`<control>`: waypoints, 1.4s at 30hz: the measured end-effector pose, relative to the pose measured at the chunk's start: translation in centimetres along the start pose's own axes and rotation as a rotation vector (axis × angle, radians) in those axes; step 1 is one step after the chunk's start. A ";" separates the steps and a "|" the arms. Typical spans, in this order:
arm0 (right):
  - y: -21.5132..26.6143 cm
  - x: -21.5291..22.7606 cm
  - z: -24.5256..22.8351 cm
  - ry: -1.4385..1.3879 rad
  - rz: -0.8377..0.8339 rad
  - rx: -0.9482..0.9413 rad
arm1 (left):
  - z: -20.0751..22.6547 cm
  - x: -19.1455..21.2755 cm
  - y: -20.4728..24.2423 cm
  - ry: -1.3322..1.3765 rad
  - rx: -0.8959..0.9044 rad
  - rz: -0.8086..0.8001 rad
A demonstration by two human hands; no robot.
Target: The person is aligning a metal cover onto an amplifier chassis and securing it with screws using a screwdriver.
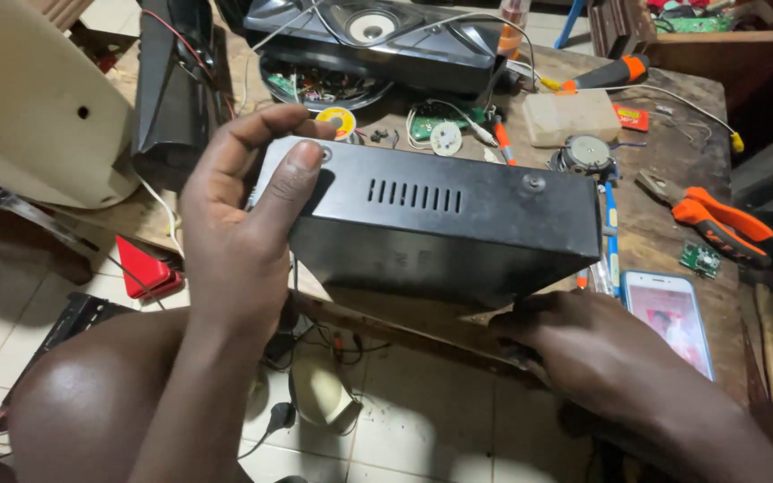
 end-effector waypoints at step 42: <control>-6.8 7.8 -13.5 -0.091 0.752 -0.184 | 0.7 0.4 2.0 0.297 0.026 0.357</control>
Point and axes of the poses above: each hand's wrist, its own y-axis away from the middle knuckle, its own x-axis out of the back of the hand, z = x × y, the point moved 2 cm from there along -y, towards the middle knuckle, and after that the axes turned 1 degree about -y, right-handed, at the moved point
